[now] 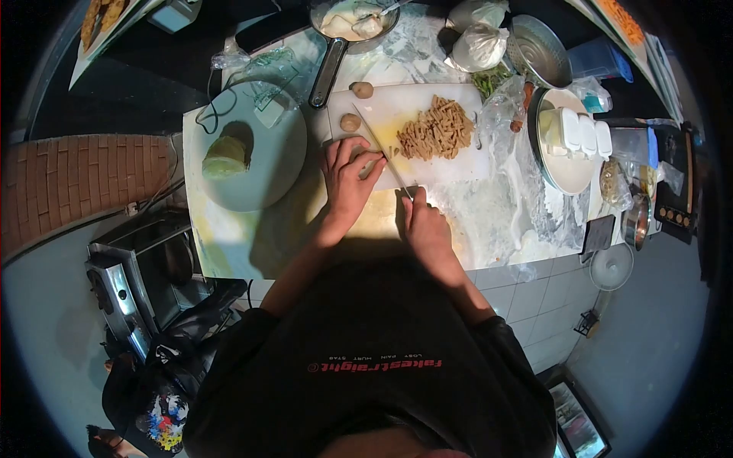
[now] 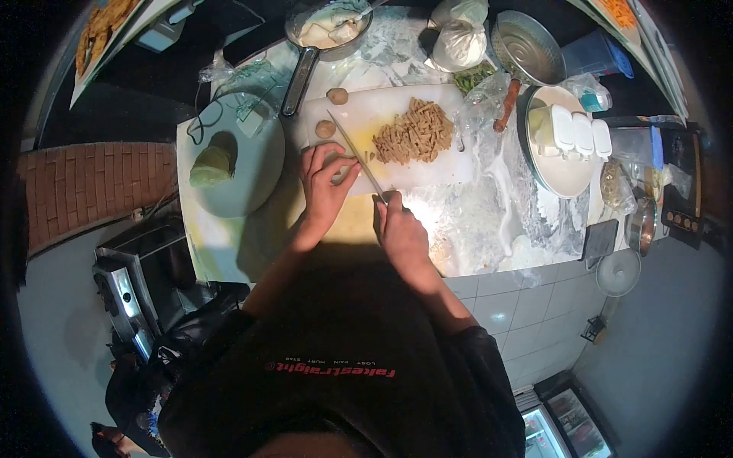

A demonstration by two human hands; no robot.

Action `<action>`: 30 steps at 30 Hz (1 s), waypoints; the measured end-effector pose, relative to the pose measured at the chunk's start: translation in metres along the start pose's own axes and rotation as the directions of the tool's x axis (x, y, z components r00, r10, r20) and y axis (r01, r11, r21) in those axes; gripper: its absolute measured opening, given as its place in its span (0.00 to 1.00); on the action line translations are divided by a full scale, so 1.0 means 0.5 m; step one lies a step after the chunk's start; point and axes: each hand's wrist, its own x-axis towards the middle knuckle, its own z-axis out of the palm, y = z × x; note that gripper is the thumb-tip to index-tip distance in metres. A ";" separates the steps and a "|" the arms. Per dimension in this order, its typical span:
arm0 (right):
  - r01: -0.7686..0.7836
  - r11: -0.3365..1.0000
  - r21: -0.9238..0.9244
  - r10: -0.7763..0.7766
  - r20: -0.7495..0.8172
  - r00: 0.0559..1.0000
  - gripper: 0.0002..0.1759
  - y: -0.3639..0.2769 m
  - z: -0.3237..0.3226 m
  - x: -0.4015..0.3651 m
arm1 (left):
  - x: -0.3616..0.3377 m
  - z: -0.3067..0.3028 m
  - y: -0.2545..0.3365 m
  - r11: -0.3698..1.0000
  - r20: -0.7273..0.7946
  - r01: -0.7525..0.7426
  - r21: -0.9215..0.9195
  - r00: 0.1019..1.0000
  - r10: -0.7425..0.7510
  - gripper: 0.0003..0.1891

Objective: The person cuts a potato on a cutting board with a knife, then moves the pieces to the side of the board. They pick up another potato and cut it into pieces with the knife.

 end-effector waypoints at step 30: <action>-0.035 0.968 0.247 0.005 0.120 0.993 0.19 0.017 -0.043 -0.023 | -0.001 -0.006 0.003 0.998 -0.012 -0.042 0.036 0.999 0.042 0.06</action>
